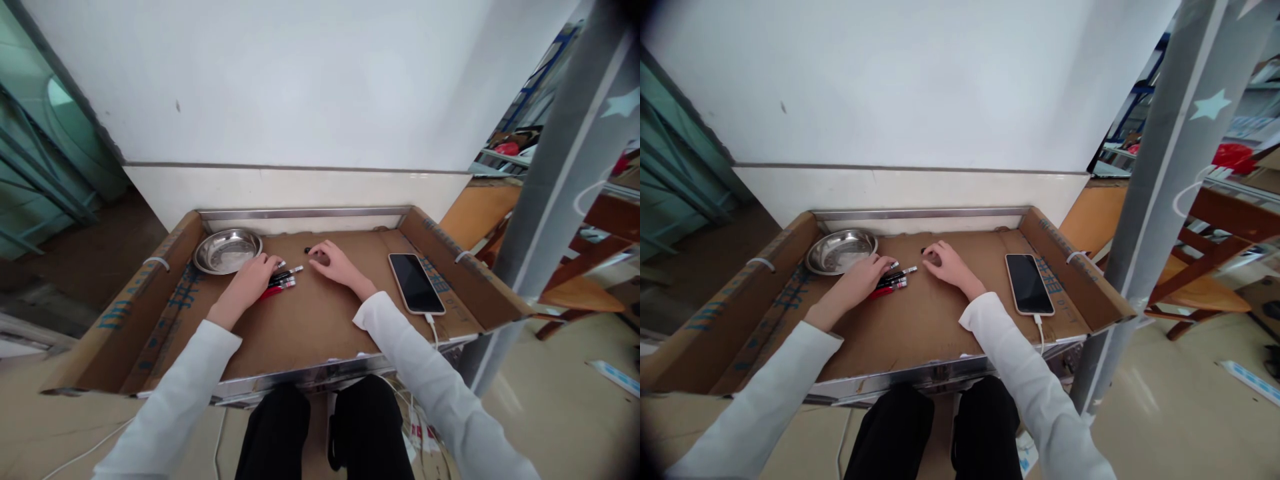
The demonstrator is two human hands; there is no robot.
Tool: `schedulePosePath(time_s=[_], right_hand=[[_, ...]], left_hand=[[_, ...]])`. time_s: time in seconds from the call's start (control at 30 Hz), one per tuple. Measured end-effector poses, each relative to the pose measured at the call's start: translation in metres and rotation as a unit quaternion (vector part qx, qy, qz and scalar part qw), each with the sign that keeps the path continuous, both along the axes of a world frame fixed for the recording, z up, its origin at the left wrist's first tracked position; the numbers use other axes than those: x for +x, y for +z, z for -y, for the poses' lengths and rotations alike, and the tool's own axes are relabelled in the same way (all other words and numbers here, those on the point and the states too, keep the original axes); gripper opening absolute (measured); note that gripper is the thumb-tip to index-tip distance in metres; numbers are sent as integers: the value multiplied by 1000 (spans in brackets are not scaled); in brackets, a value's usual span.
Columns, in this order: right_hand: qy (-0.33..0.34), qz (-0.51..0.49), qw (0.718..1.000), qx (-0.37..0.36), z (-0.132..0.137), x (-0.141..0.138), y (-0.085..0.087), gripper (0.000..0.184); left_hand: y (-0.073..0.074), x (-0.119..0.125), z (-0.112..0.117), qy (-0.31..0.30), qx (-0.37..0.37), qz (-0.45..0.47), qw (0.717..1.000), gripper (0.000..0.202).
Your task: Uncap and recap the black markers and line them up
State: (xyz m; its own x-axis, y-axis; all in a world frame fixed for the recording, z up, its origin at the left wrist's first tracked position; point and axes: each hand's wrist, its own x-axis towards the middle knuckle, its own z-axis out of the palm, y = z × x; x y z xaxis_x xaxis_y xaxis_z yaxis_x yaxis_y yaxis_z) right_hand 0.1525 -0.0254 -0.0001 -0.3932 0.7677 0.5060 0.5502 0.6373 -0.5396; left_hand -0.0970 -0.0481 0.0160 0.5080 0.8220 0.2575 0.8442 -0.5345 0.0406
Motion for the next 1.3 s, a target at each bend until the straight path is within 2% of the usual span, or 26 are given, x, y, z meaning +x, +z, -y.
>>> schedulePosePath(time_s=[0.07,0.17,0.3,0.4,0.47,0.53,0.57,0.67,0.77,0.83,0.9,1.0,1.07,1.13,1.3], right_hand=[[21,27,999,-18,-1,0,-1,13],[11,37,999,-34,-5,-1,-4,12],[13,21,999,-20,-10,-3,-5,15],[14,-35,999,-3,-11,-4,-4,18],[-13,-123,992,-7,-12,-5,-2,19],[-39,-248,966,-60,-12,-6,-1,22],[-33,-311,944,-108,-12,-6,0,25],[53,-445,853,-266,-12,-7,3,33],[102,-503,791,-334,-13,-5,8,20],[105,-524,767,-355,-14,-2,11,11],[109,-534,750,-375,-15,1,13,9],[112,-517,753,-390,-17,5,13,14],[114,-493,769,-392,-18,6,11,18],[119,-475,779,-392,-18,5,9,21],[128,-471,774,-403,-19,3,2,22]], left_hand=[[4,3,2,9,-13,35,999,35],[13,10,4,4,-33,102,994,36],[23,25,3,-17,-44,185,982,34],[25,37,-4,-39,-55,270,961,33],[25,46,-12,-49,-72,318,944,30],[23,55,-21,-48,-84,355,930,27],[23,61,-25,-50,-82,368,925,25],[24,81,-37,-65,-67,383,919,20],[27,103,-42,-63,-5,415,907,30],[31,112,-42,-71,25,440,895,33],[34,116,-40,-77,22,458,885,30],[37,110,-39,-53,2,493,868,30],[36,103,-42,-23,-8,539,842,35],[32,93,-47,4,-23,598,801,42],[20,75,-58,52,-67,719,690,45]])
